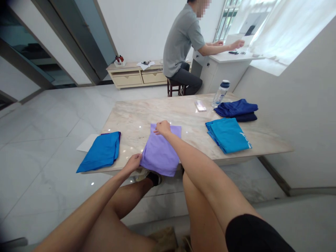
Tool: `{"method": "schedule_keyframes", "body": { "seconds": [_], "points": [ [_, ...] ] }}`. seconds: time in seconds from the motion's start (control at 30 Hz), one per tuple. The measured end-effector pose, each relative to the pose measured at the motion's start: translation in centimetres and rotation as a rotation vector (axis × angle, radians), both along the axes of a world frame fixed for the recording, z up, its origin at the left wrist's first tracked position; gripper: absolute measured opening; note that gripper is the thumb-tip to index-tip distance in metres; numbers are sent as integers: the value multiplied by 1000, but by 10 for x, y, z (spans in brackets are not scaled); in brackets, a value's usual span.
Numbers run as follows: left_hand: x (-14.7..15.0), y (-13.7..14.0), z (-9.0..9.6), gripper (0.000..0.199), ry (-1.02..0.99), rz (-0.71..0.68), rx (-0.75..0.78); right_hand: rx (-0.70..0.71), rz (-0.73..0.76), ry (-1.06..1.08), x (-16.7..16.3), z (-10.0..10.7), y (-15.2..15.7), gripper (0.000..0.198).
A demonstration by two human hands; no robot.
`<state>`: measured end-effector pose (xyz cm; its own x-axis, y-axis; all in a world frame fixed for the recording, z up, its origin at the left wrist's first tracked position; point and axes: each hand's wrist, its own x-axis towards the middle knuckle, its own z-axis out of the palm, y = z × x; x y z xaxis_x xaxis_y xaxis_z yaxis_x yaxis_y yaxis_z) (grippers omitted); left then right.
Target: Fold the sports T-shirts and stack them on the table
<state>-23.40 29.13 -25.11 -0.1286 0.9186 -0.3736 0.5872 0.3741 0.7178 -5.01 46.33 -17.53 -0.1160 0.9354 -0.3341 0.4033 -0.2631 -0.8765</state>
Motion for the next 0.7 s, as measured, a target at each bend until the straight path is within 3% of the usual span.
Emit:
{"method": "schedule_keyframes", "body": {
  "seconds": [0.1, 0.27, 0.33, 0.5, 0.7],
  "points": [
    [2, 7, 1, 49, 110, -15, -29, -10, 3, 2, 12, 4, -5, 17],
    [-3, 20, 11, 24, 280, -46, -17, -16, 26, -111, 44, 6, -7, 15],
    [-11, 22, 15, 22, 336, -29, -20, -41, 33, -180, 59, 5, -5, 15],
    [-21, 35, 24, 24, 453, -4, 16, -209, 52, -338, 99, -2, -7, 8],
    [10, 79, 28, 40, 400, -4, 62, -453, 94, -335, 127, -12, -26, 12]
  ]
}}
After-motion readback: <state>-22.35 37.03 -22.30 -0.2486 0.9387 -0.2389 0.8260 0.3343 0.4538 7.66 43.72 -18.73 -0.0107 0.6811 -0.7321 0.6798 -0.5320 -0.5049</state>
